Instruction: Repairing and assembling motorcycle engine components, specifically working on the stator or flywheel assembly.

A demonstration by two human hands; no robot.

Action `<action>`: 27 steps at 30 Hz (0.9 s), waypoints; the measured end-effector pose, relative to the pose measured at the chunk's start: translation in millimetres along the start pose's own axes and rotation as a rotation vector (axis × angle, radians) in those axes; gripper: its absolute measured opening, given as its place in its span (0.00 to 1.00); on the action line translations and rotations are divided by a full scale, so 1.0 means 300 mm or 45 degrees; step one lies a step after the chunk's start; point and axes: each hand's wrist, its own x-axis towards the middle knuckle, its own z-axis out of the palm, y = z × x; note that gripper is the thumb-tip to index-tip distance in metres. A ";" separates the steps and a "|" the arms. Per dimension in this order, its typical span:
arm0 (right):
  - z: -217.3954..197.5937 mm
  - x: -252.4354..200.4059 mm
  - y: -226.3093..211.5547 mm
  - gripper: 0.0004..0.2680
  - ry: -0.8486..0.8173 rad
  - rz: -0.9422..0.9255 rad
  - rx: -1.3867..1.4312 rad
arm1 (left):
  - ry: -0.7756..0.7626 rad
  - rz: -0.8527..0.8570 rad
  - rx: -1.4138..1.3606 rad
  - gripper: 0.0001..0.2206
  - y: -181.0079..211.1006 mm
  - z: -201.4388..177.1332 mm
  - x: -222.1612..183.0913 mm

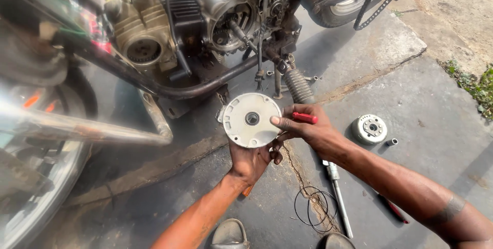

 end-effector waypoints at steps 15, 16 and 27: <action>-0.349 -0.111 0.024 0.08 0.318 -0.551 -0.947 | -0.058 0.860 2.383 0.71 -0.061 0.219 0.181; -0.359 -0.126 0.017 0.08 0.313 -0.544 -0.954 | -0.052 0.857 2.374 0.71 -0.115 0.242 0.202; -0.500 -0.322 -0.171 0.38 -0.547 -0.652 -0.209 | 0.047 0.948 1.092 0.48 -0.309 0.288 0.164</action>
